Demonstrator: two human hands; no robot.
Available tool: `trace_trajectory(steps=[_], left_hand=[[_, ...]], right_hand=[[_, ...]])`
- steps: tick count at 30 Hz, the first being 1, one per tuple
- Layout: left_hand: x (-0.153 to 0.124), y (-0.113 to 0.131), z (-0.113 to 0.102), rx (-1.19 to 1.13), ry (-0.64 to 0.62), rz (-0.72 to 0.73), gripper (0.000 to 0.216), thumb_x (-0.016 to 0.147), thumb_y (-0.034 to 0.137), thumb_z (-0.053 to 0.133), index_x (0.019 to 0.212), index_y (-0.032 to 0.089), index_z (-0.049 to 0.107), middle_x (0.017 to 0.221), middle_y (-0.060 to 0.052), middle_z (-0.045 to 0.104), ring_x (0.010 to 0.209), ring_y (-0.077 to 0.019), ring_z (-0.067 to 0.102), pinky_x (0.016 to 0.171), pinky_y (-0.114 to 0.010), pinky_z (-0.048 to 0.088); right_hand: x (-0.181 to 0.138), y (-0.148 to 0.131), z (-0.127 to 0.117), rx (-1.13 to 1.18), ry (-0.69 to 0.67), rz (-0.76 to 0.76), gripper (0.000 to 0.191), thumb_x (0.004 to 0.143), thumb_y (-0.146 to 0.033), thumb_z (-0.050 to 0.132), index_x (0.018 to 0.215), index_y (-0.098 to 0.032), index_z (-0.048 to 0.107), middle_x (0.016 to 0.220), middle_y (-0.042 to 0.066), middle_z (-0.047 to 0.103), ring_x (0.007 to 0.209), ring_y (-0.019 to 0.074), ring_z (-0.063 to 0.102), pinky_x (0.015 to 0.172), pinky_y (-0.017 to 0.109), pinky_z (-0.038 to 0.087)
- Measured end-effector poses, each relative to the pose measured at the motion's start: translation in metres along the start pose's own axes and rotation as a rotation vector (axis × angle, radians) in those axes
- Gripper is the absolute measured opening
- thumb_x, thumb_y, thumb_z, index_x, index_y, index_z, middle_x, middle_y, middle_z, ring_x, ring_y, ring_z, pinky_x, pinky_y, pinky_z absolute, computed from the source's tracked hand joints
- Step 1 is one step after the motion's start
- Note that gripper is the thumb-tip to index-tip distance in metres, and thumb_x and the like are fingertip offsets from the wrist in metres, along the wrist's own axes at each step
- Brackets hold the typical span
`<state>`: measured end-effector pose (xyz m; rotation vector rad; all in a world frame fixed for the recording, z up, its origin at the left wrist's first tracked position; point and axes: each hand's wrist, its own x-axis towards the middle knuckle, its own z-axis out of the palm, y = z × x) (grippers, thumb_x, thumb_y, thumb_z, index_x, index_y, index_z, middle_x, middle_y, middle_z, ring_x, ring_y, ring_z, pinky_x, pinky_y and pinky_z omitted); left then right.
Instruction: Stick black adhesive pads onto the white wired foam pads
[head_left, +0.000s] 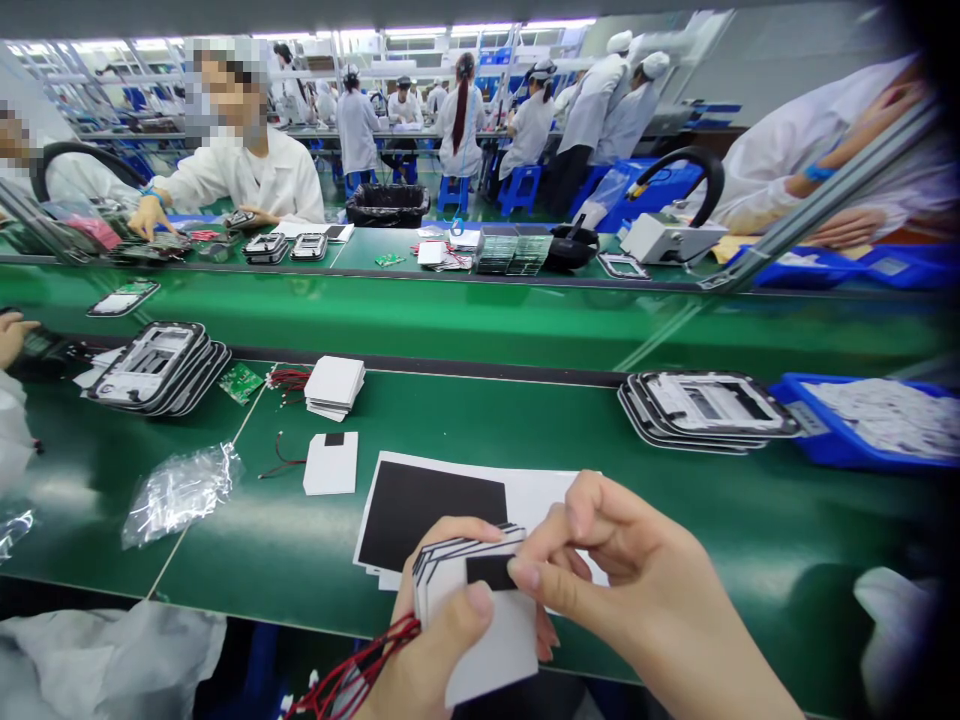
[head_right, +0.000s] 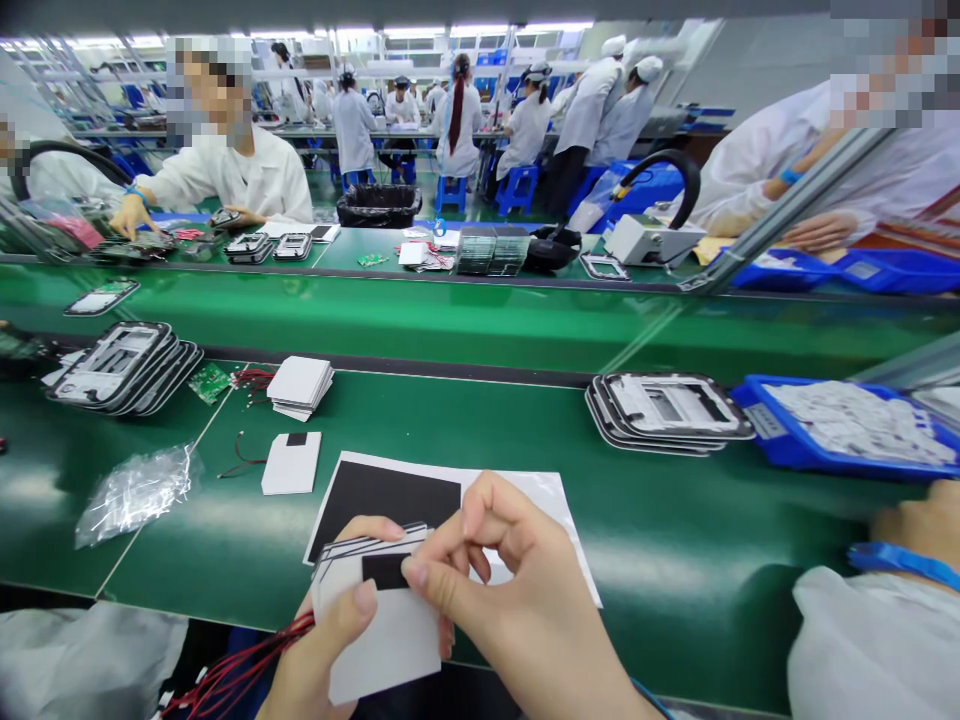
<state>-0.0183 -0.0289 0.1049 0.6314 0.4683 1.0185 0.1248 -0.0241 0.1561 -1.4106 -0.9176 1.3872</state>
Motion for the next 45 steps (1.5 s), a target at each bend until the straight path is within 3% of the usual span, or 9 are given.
trace_trajectory(steps=[18, 25, 30, 35, 38, 41, 45], left_hand=[[0.001, -0.007, -0.013, 0.036, 0.141, -0.112, 0.034, 0.081, 0.039, 0.069, 0.109, 0.023, 0.057, 0.101, -0.007, 0.071, 0.078, -0.021, 0.07, 0.065, -0.027, 0.049], [0.003, -0.008, -0.014, 0.005, 0.145, -0.109, 0.033, 0.082, 0.037, 0.067, 0.111, 0.023, 0.056, 0.1, -0.006, 0.071, 0.082, -0.0212, 0.069, 0.07, -0.029, 0.049], [0.005, -0.009, -0.016, 0.059, 0.184, -0.131, 0.039, 0.08, 0.043, 0.068, 0.11, 0.02, 0.058, 0.098, -0.007, 0.071, 0.081, -0.0219, 0.069, 0.069, -0.029, 0.049], [0.007, -0.009, -0.017, 0.074, 0.172, -0.133, 0.041, 0.08, 0.044, 0.067, 0.112, 0.02, 0.058, 0.082, -0.005, 0.071, 0.07, -0.0212, 0.068, 0.07, -0.033, 0.051], [0.008, -0.008, -0.016, 0.144, 0.227, -0.072, 0.031, 0.082, 0.037, 0.068, 0.109, 0.022, 0.061, 0.096, -0.005, 0.072, 0.08, -0.0209, 0.068, 0.077, -0.031, 0.051], [0.01, -0.007, -0.017, 0.18, 0.23, -0.019, 0.028, 0.082, 0.035, 0.069, 0.106, 0.021, 0.063, 0.104, -0.007, 0.071, 0.085, -0.022, 0.068, 0.077, -0.031, 0.051], [0.015, -0.01, -0.024, 0.179, 0.18, 0.005, 0.031, 0.082, 0.038, 0.068, 0.107, 0.02, 0.061, 0.09, -0.006, 0.073, 0.082, -0.0225, 0.068, 0.078, -0.033, 0.05]], right_hand=[[-0.005, 0.012, 0.012, 0.003, 0.157, -0.094, 0.043, 0.069, -0.035, 0.08, 0.062, -0.024, 0.039, 0.064, 0.0, 0.064, 0.052, 0.0133, 0.049, 0.041, 0.025, 0.045], [-0.002, 0.019, 0.014, -0.079, 0.193, -0.176, 0.038, 0.072, -0.031, 0.077, 0.06, -0.022, 0.042, 0.065, 0.001, 0.065, 0.056, 0.0139, 0.048, 0.046, 0.025, 0.043], [0.002, 0.021, 0.014, -0.122, 0.178, -0.182, 0.038, 0.074, -0.032, 0.075, 0.059, -0.022, 0.042, 0.067, 0.003, 0.065, 0.06, 0.0156, 0.05, 0.047, 0.026, 0.043], [0.004, 0.024, 0.014, -0.149, 0.145, -0.152, 0.038, 0.077, -0.037, 0.072, 0.059, -0.023, 0.042, 0.069, 0.003, 0.063, 0.06, 0.016, 0.047, 0.048, 0.029, 0.043], [0.007, 0.032, 0.013, -0.196, 0.132, -0.177, 0.04, 0.079, -0.039, 0.07, 0.057, -0.023, 0.041, 0.069, 0.003, 0.061, 0.059, 0.0154, 0.046, 0.05, 0.029, 0.043], [0.015, 0.041, 0.009, -0.218, 0.141, -0.193, 0.042, 0.077, -0.042, 0.072, 0.058, -0.022, 0.04, 0.06, -0.001, 0.049, 0.054, 0.0132, 0.045, 0.049, 0.027, 0.039], [0.03, 0.048, 0.002, -0.11, -0.022, -0.079, 0.046, 0.071, -0.046, 0.077, 0.063, -0.022, 0.038, 0.054, -0.007, 0.038, 0.047, 0.0106, 0.045, 0.045, 0.024, 0.037]])
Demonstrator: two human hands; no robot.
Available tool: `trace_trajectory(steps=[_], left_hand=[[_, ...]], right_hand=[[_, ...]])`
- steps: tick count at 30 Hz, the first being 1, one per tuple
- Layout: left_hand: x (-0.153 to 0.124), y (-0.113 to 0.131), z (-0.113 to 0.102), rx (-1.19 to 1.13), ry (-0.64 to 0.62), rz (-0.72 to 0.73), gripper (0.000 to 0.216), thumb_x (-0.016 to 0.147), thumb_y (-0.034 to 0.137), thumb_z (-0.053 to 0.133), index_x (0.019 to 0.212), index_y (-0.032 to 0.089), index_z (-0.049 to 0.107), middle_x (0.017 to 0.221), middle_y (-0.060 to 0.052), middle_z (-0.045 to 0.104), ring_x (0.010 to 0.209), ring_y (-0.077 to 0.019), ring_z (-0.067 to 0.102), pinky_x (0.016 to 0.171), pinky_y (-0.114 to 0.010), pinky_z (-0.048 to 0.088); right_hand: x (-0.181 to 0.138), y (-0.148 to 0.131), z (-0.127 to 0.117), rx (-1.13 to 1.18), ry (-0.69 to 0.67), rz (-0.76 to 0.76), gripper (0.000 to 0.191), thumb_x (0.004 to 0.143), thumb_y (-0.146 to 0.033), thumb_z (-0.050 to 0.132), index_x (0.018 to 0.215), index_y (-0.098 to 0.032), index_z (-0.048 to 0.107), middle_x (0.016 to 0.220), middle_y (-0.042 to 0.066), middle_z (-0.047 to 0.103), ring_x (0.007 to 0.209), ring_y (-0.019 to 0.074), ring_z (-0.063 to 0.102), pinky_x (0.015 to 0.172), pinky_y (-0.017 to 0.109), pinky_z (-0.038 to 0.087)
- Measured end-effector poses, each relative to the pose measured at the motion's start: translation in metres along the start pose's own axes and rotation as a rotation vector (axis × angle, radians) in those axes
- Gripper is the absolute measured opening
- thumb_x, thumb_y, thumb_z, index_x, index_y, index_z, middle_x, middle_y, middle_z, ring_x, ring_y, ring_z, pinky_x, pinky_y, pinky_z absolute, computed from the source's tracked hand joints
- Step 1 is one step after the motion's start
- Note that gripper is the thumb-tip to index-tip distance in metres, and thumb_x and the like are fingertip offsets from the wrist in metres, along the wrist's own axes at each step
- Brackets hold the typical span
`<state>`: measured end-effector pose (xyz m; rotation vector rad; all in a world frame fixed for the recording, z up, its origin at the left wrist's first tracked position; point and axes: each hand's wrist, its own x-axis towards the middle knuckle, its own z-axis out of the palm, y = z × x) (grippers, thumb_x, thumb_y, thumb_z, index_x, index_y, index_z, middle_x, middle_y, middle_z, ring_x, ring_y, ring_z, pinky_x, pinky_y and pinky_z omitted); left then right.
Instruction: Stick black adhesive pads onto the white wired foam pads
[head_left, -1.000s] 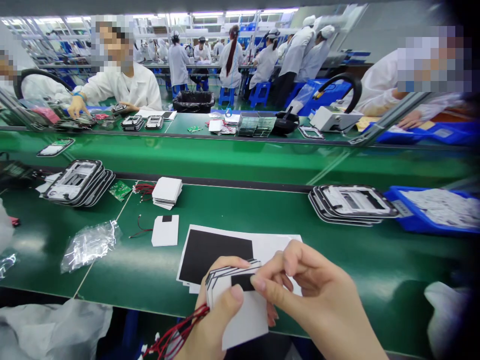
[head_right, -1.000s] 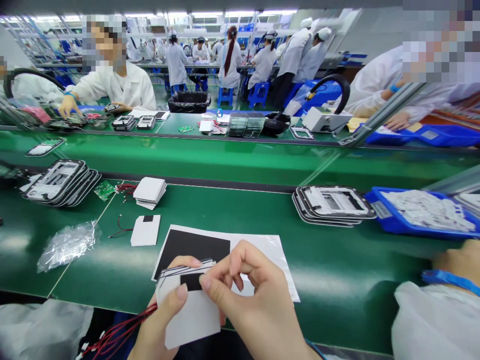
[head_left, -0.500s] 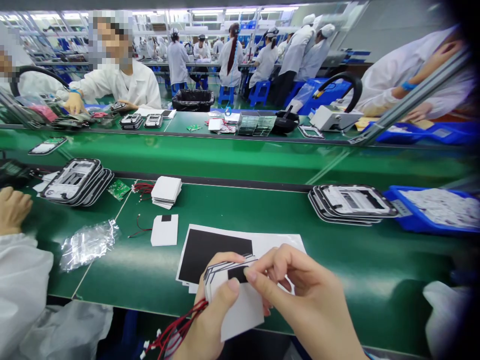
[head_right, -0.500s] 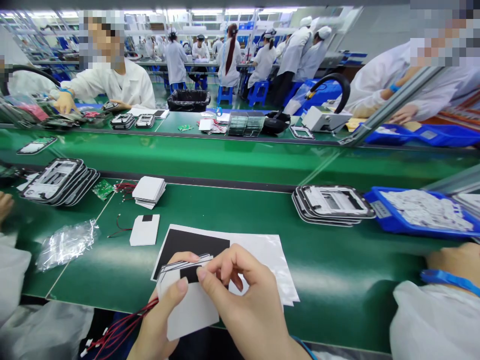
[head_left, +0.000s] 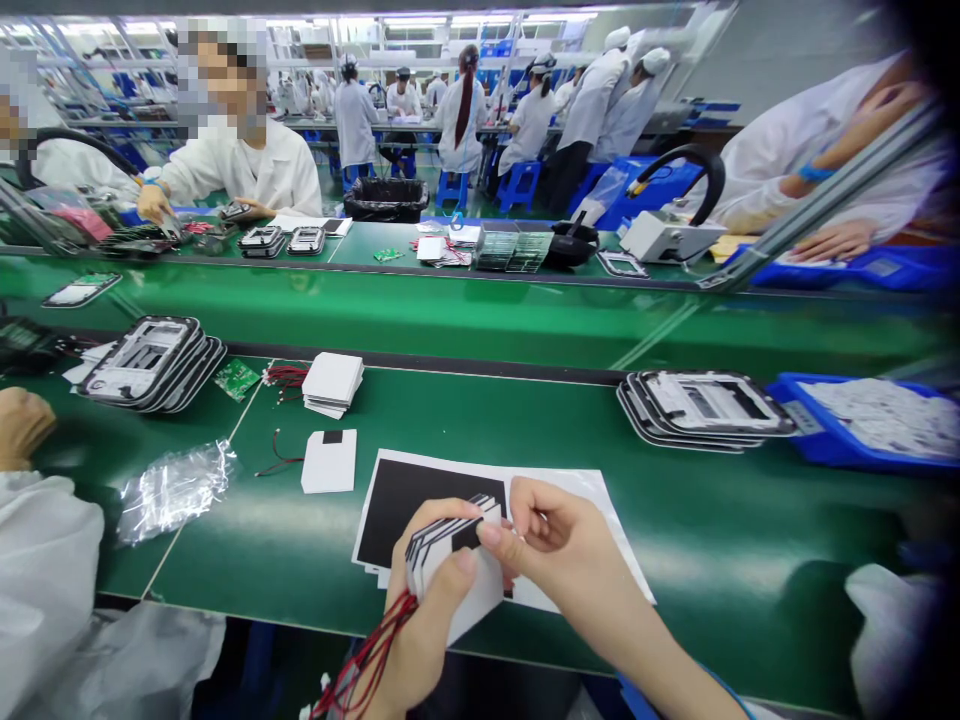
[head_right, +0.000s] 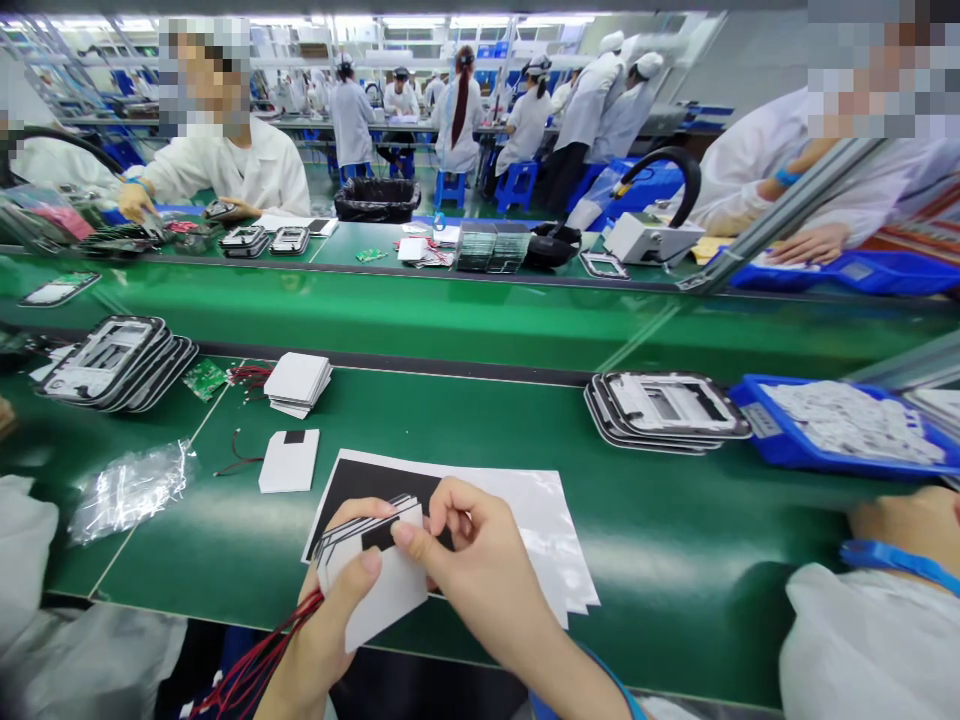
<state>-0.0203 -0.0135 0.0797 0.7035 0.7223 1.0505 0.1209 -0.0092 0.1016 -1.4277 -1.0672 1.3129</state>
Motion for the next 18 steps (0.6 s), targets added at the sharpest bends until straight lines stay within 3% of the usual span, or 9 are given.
trace_trajectory(steps=[4, 7, 9, 11, 13, 15, 18], left_hand=[[0.006, -0.007, -0.004, -0.008, -0.007, -0.061, 0.031, 0.082, 0.037, 0.067, 0.108, 0.021, 0.058, 0.087, -0.005, 0.072, 0.08, -0.0211, 0.068, 0.069, -0.028, 0.05], [0.012, -0.013, -0.008, -0.06, -0.036, -0.131, 0.037, 0.077, 0.028, 0.068, 0.112, 0.021, 0.056, 0.083, -0.005, 0.071, 0.076, -0.0228, 0.069, 0.071, -0.032, 0.052], [0.016, -0.016, -0.012, -0.142, -0.034, -0.197, 0.049, 0.072, 0.02, 0.065, 0.119, 0.018, 0.055, 0.075, -0.005, 0.071, 0.074, -0.0255, 0.07, 0.072, -0.037, 0.053], [0.02, -0.018, -0.016, -0.255, 0.001, -0.252, 0.055, 0.069, 0.019, 0.06, 0.124, 0.016, 0.054, 0.077, -0.006, 0.071, 0.075, -0.0268, 0.07, 0.075, -0.041, 0.053], [0.022, -0.02, -0.02, -0.331, 0.059, -0.285, 0.056, 0.072, 0.02, 0.059, 0.127, 0.018, 0.053, 0.089, -0.007, 0.072, 0.081, -0.0262, 0.07, 0.079, -0.041, 0.053], [0.024, -0.02, -0.024, -0.315, 0.128, -0.272, 0.055, 0.075, 0.02, 0.062, 0.129, 0.02, 0.053, 0.099, -0.007, 0.071, 0.089, -0.0247, 0.069, 0.084, -0.038, 0.051], [0.024, -0.02, -0.031, -0.263, 0.159, -0.216, 0.058, 0.075, 0.018, 0.068, 0.131, 0.02, 0.053, 0.104, -0.007, 0.07, 0.097, -0.0246, 0.066, 0.087, -0.034, 0.049]], right_hand=[[0.013, 0.007, 0.0, 0.069, -0.084, 0.003, 0.048, 0.068, -0.049, 0.079, 0.074, -0.023, 0.039, 0.06, -0.009, 0.039, 0.046, 0.0074, 0.042, 0.039, 0.02, 0.037], [0.027, 0.016, 0.002, 0.045, -0.158, 0.007, 0.049, 0.07, -0.052, 0.076, 0.08, -0.024, 0.037, 0.063, -0.01, 0.041, 0.039, 0.0051, 0.035, 0.031, 0.018, 0.03], [0.037, 0.023, 0.003, -0.019, -0.141, -0.013, 0.043, 0.077, -0.053, 0.069, 0.081, -0.024, 0.037, 0.066, -0.008, 0.043, 0.041, 0.006, 0.037, 0.033, 0.02, 0.032], [0.044, 0.027, 0.003, -0.196, -0.006, -0.11, 0.032, 0.084, -0.046, 0.064, 0.084, -0.023, 0.043, 0.072, -0.005, 0.048, 0.053, 0.0102, 0.047, 0.047, 0.025, 0.044], [0.046, 0.029, 0.002, -0.402, 0.052, -0.237, 0.022, 0.084, -0.036, 0.064, 0.095, -0.023, 0.05, 0.09, 0.002, 0.057, 0.078, 0.0177, 0.057, 0.071, 0.034, 0.051], [0.044, 0.029, -0.001, -0.524, -0.106, -0.321, 0.032, 0.081, -0.03, 0.068, 0.11, -0.025, 0.054, 0.112, 0.007, 0.059, 0.103, 0.0242, 0.056, 0.091, 0.042, 0.047], [0.042, 0.03, -0.004, -0.571, -0.398, -0.334, 0.043, 0.084, -0.03, 0.067, 0.124, -0.03, 0.053, 0.129, 0.007, 0.057, 0.119, 0.0271, 0.052, 0.101, 0.046, 0.042]])
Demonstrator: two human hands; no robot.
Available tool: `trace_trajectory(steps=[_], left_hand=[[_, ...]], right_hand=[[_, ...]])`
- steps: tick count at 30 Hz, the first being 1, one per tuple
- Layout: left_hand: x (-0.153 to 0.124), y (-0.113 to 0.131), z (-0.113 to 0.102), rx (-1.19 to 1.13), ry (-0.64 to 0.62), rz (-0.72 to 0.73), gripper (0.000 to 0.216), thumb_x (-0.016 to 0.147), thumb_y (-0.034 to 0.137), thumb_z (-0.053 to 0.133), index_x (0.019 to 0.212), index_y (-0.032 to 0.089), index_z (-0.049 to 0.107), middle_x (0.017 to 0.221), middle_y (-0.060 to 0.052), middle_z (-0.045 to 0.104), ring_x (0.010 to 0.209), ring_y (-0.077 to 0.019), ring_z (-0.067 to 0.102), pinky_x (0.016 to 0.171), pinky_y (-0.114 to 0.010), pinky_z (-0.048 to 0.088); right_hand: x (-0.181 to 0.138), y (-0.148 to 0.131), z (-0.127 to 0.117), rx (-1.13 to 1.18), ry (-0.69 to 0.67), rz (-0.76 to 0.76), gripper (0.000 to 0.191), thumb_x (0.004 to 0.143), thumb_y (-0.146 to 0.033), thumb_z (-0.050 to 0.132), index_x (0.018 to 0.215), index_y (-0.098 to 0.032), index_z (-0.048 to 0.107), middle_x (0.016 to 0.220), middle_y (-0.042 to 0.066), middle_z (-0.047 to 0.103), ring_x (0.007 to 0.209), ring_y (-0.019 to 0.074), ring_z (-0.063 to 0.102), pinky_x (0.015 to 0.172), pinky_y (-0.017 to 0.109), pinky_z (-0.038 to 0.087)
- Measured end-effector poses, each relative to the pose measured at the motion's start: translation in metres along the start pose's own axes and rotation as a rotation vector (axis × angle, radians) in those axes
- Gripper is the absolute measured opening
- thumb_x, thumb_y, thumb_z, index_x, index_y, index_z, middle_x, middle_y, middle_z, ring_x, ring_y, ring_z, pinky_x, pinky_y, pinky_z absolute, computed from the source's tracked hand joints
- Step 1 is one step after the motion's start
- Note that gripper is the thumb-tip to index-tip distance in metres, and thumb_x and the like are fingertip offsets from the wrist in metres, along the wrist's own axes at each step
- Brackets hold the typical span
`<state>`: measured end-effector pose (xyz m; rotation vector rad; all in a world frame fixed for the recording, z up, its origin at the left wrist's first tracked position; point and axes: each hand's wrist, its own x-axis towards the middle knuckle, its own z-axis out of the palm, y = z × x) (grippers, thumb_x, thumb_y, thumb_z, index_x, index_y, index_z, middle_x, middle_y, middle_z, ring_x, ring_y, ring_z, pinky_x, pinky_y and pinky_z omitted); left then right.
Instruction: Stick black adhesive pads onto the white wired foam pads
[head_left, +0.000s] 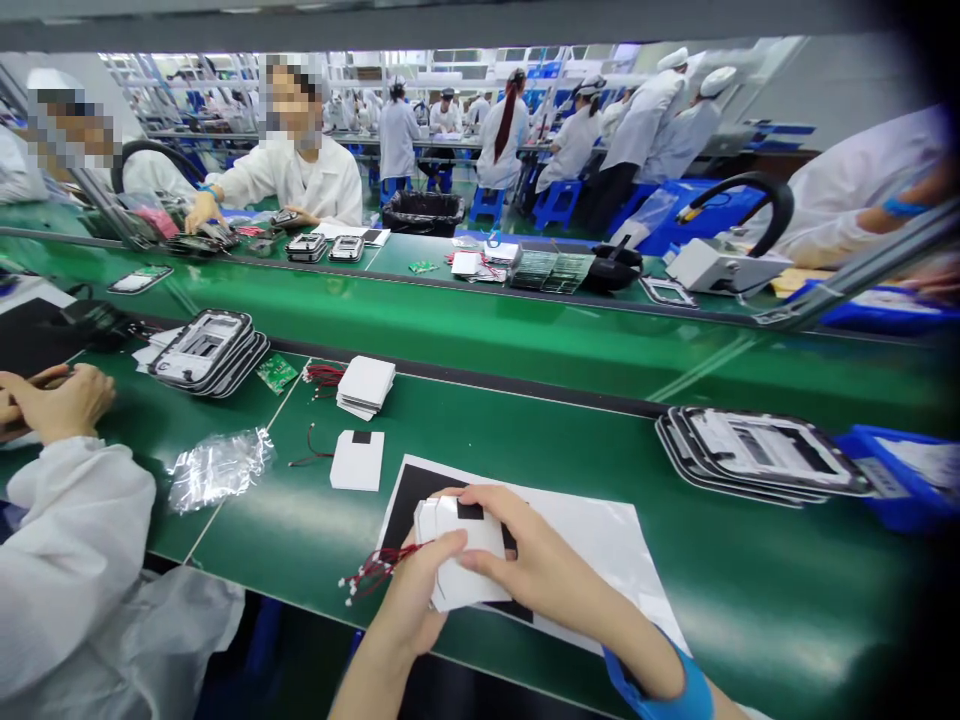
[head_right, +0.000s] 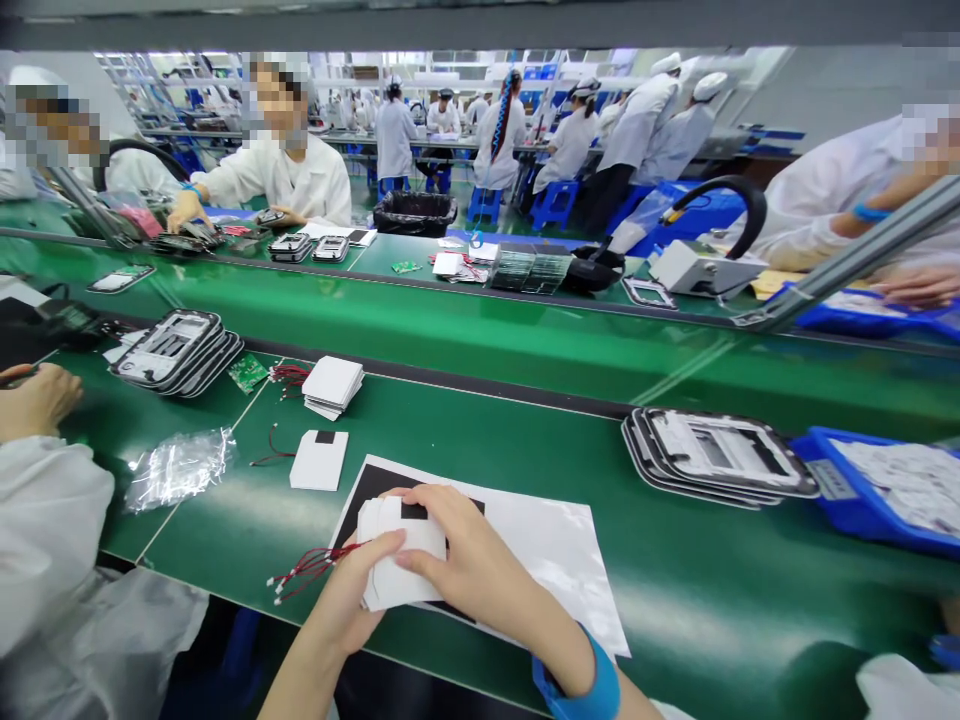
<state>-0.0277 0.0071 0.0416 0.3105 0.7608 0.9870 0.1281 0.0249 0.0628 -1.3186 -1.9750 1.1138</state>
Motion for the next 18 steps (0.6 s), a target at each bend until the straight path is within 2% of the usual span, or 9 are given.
trace_trajectory(steps=[3, 4, 7, 9, 12, 14, 16, 18], left_hand=[[-0.001, 0.004, -0.008, 0.004, -0.012, 0.022, 0.061, 0.074, 0.016, 0.07, 0.133, 0.022, 0.052, 0.108, -0.008, 0.07, 0.101, -0.0254, 0.065, 0.088, -0.035, 0.049], [-0.001, 0.006, -0.01, -0.002, -0.001, 0.024, 0.062, 0.074, 0.015, 0.069, 0.133, 0.023, 0.051, 0.109, -0.007, 0.069, 0.102, -0.0254, 0.064, 0.089, -0.036, 0.049], [-0.003, 0.011, -0.016, -0.023, 0.05, 0.038, 0.062, 0.075, 0.013, 0.067, 0.134, 0.025, 0.051, 0.113, -0.006, 0.069, 0.104, -0.0243, 0.064, 0.093, -0.035, 0.047], [-0.003, 0.015, -0.02, -0.026, 0.064, 0.058, 0.063, 0.075, 0.014, 0.068, 0.134, 0.025, 0.05, 0.115, -0.006, 0.068, 0.105, -0.0236, 0.064, 0.096, -0.034, 0.045], [-0.007, 0.023, -0.029, -0.017, 0.062, 0.073, 0.063, 0.076, 0.016, 0.069, 0.136, 0.025, 0.048, 0.115, -0.007, 0.069, 0.103, -0.0238, 0.065, 0.096, -0.036, 0.046], [-0.012, 0.028, -0.039, 0.011, 0.051, 0.054, 0.064, 0.076, 0.018, 0.07, 0.136, 0.023, 0.048, 0.107, -0.009, 0.071, 0.097, -0.0258, 0.067, 0.093, -0.041, 0.048], [-0.017, 0.032, -0.05, 0.07, 0.038, 0.017, 0.059, 0.076, 0.021, 0.069, 0.132, 0.017, 0.052, 0.097, -0.011, 0.073, 0.088, -0.0279, 0.069, 0.087, -0.045, 0.051], [-0.022, 0.034, -0.061, 0.13, 0.027, -0.022, 0.048, 0.077, 0.023, 0.068, 0.122, 0.009, 0.059, 0.088, -0.014, 0.073, 0.079, -0.0278, 0.07, 0.082, -0.044, 0.052]], right_hand=[[0.002, 0.005, -0.001, -0.074, -0.008, 0.006, 0.04, 0.089, -0.033, 0.06, 0.128, -0.028, 0.052, 0.136, 0.009, 0.054, 0.126, 0.0281, 0.048, 0.106, 0.049, 0.038], [0.004, 0.005, -0.002, -0.11, -0.022, 0.005, 0.044, 0.087, -0.036, 0.063, 0.129, -0.026, 0.051, 0.14, 0.01, 0.051, 0.129, 0.0296, 0.045, 0.108, 0.051, 0.036], [0.009, -0.001, -0.004, -0.218, -0.166, -0.006, 0.08, 0.069, -0.049, 0.078, 0.136, -0.019, 0.047, 0.148, 0.017, 0.041, 0.136, 0.0368, 0.034, 0.11, 0.055, 0.031], [0.013, -0.009, -0.005, -0.277, -0.221, -0.035, 0.093, 0.061, -0.047, 0.083, 0.139, -0.016, 0.044, 0.144, 0.02, 0.044, 0.132, 0.0391, 0.039, 0.107, 0.056, 0.034], [0.024, -0.019, -0.008, -0.325, -0.204, -0.11, 0.092, 0.064, -0.036, 0.08, 0.143, -0.016, 0.038, 0.134, 0.019, 0.054, 0.116, 0.0362, 0.054, 0.099, 0.053, 0.041], [0.038, -0.021, -0.01, -0.312, -0.182, -0.126, 0.095, 0.063, -0.036, 0.08, 0.144, -0.016, 0.035, 0.13, 0.019, 0.056, 0.112, 0.0355, 0.056, 0.096, 0.052, 0.042], [0.057, -0.023, -0.011, -0.219, -0.15, -0.106, 0.092, 0.061, -0.039, 0.082, 0.139, -0.018, 0.037, 0.129, 0.017, 0.055, 0.114, 0.0338, 0.055, 0.096, 0.049, 0.043], [0.077, -0.026, -0.007, -0.092, -0.147, -0.076, 0.081, 0.061, -0.04, 0.082, 0.129, -0.021, 0.043, 0.123, 0.012, 0.057, 0.111, 0.0294, 0.056, 0.094, 0.044, 0.045]])
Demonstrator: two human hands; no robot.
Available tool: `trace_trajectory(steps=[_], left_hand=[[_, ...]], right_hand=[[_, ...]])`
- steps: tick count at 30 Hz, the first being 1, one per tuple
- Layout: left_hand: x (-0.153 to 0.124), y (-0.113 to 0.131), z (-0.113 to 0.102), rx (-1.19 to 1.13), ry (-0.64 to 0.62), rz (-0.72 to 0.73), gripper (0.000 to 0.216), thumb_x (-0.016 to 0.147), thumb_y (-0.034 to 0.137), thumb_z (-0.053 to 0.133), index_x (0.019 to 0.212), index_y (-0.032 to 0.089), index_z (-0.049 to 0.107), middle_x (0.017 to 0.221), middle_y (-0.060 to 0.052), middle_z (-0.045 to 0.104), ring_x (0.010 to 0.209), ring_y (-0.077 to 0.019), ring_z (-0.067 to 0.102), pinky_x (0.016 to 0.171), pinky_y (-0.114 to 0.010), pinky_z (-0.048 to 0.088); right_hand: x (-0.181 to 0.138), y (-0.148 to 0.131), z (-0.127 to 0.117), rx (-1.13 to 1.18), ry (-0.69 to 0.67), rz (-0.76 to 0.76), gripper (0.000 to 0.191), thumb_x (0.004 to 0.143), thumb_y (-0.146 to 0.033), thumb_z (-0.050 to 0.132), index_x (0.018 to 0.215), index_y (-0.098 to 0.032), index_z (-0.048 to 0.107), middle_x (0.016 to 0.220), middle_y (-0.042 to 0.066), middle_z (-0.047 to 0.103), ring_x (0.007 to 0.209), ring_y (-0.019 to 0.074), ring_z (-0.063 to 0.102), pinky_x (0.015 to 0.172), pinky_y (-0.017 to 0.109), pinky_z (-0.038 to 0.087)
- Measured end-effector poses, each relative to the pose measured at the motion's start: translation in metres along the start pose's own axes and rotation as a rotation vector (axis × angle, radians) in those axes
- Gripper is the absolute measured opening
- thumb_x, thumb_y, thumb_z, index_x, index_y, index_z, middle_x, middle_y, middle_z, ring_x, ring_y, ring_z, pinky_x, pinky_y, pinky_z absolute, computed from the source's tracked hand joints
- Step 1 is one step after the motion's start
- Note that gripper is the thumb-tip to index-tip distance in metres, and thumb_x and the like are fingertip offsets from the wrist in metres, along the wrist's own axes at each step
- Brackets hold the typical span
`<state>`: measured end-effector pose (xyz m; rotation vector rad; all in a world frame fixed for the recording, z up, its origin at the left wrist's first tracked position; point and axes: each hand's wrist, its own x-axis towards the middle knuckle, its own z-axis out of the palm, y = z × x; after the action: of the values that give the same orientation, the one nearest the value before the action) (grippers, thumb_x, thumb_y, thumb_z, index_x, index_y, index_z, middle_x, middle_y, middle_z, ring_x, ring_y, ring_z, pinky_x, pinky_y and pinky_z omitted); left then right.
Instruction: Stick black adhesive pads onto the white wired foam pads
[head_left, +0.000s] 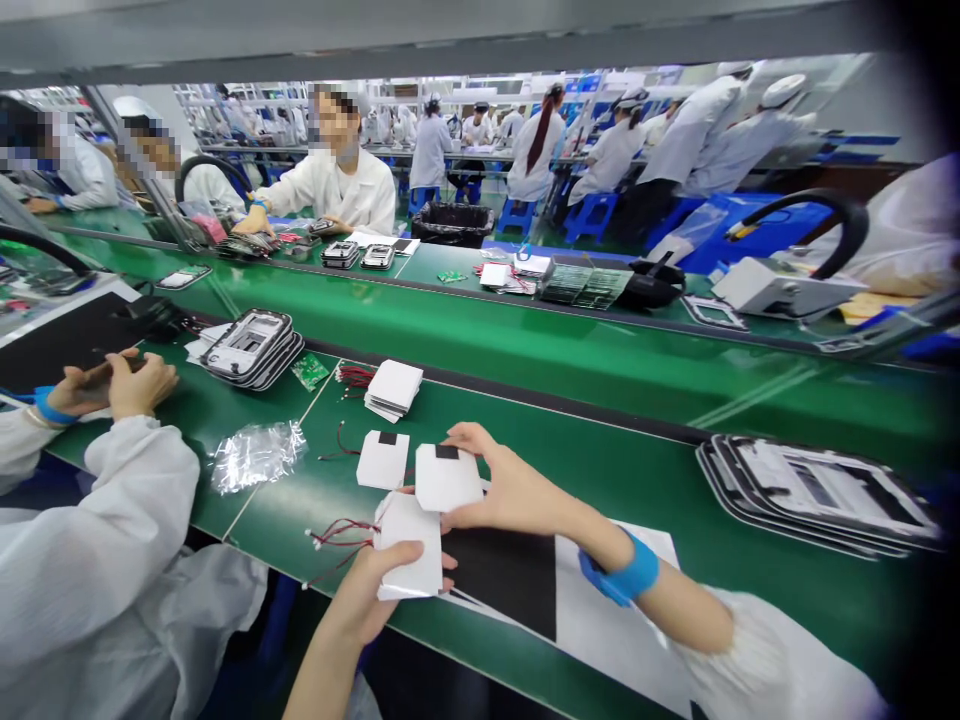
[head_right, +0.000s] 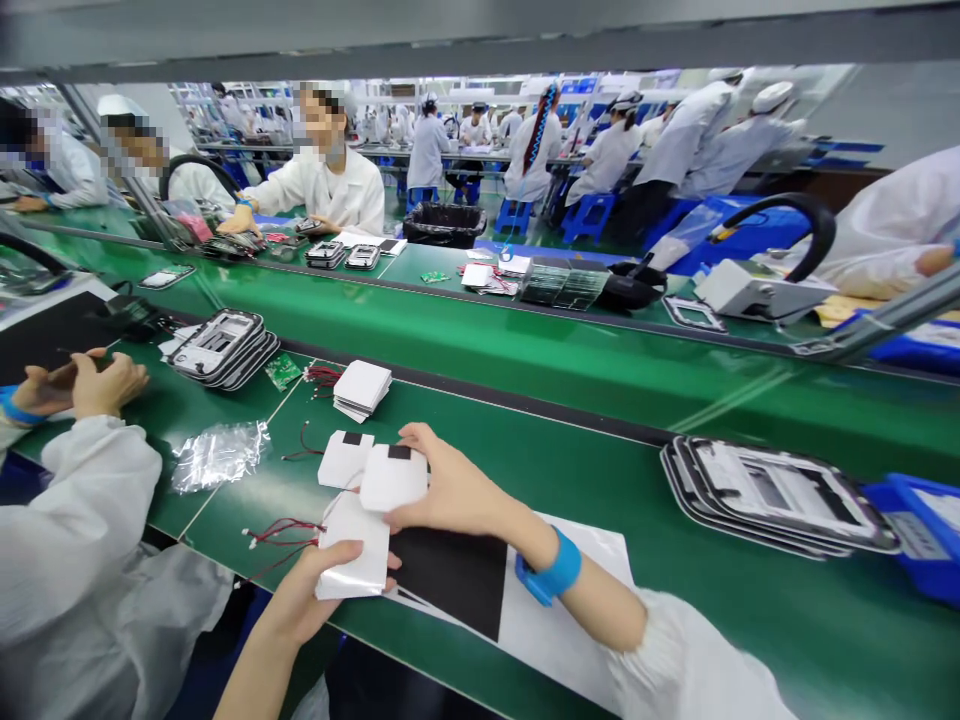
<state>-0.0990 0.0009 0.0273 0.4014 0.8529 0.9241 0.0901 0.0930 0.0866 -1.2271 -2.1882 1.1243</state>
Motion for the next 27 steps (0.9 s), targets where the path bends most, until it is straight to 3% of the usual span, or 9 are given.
trace_trajectory(steps=[5, 9, 14, 18, 22, 24, 27], left_hand=[[-0.004, 0.0, -0.012, -0.037, 0.02, -0.021, 0.034, 0.08, 0.026, 0.062, 0.106, 0.004, 0.067, 0.094, -0.019, 0.072, 0.073, -0.0259, 0.068, 0.072, -0.04, 0.053], [-0.005, 0.002, -0.016, -0.037, 0.075, -0.009, 0.031, 0.079, 0.02, 0.061, 0.106, 0.004, 0.066, 0.098, -0.018, 0.071, 0.077, -0.0256, 0.068, 0.075, -0.04, 0.053], [-0.003, 0.002, -0.021, -0.081, 0.011, -0.015, 0.035, 0.079, 0.02, 0.059, 0.111, 0.008, 0.066, 0.108, -0.017, 0.069, 0.083, -0.027, 0.068, 0.075, -0.042, 0.054], [0.001, 0.0, -0.026, -0.097, -0.021, -0.038, 0.033, 0.082, 0.022, 0.054, 0.105, 0.003, 0.067, 0.097, -0.019, 0.07, 0.083, -0.0286, 0.067, 0.073, -0.044, 0.054], [0.003, -0.001, -0.033, -0.191, -0.066, -0.018, 0.033, 0.079, 0.021, 0.054, 0.107, 0.007, 0.065, 0.106, -0.018, 0.067, 0.084, -0.0301, 0.066, 0.073, -0.049, 0.053], [0.003, -0.002, -0.035, -0.247, -0.132, -0.001, 0.039, 0.073, 0.018, 0.055, 0.111, 0.011, 0.061, 0.111, -0.017, 0.066, 0.087, -0.0319, 0.066, 0.077, -0.052, 0.051], [0.0, -0.003, -0.038, -0.316, -0.258, 0.012, 0.053, 0.07, 0.017, 0.053, 0.123, 0.018, 0.052, 0.111, -0.016, 0.065, 0.089, -0.0332, 0.066, 0.078, -0.054, 0.049]], right_hand=[[0.039, -0.021, 0.016, 0.244, -0.204, -0.108, 0.058, 0.059, -0.034, 0.085, 0.108, -0.02, 0.056, 0.1, 0.002, 0.058, 0.091, 0.02, 0.057, 0.081, 0.034, 0.047], [0.053, -0.04, 0.027, 0.458, -0.217, -0.228, 0.06, 0.057, -0.03, 0.086, 0.108, -0.023, 0.057, 0.109, 0.003, 0.059, 0.098, 0.02, 0.055, 0.083, 0.032, 0.045], [0.06, -0.042, 0.03, 0.756, -0.218, -0.16, 0.054, 0.056, -0.03, 0.083, 0.103, -0.021, 0.058, 0.092, 0.001, 0.064, 0.075, 0.0148, 0.055, 0.067, 0.027, 0.043], [0.044, -0.055, 0.016, 0.647, -0.151, -0.218, 0.058, 0.055, -0.031, 0.085, 0.106, -0.022, 0.059, 0.113, 0.006, 0.062, 0.094, 0.0216, 0.059, 0.078, 0.032, 0.047], [0.031, -0.073, -0.006, 0.522, -0.013, -0.296, 0.059, 0.058, -0.033, 0.084, 0.11, -0.024, 0.058, 0.125, 0.008, 0.058, 0.113, 0.0276, 0.054, 0.092, 0.038, 0.045], [0.036, -0.071, -0.009, 0.4, 0.068, -0.285, 0.058, 0.06, -0.035, 0.084, 0.11, -0.024, 0.057, 0.126, 0.007, 0.058, 0.112, 0.0276, 0.055, 0.092, 0.039, 0.045], [0.054, -0.045, 0.008, 0.078, 0.137, -0.21, 0.053, 0.063, -0.034, 0.081, 0.108, -0.023, 0.057, 0.129, 0.008, 0.057, 0.111, 0.0281, 0.055, 0.092, 0.042, 0.045]])
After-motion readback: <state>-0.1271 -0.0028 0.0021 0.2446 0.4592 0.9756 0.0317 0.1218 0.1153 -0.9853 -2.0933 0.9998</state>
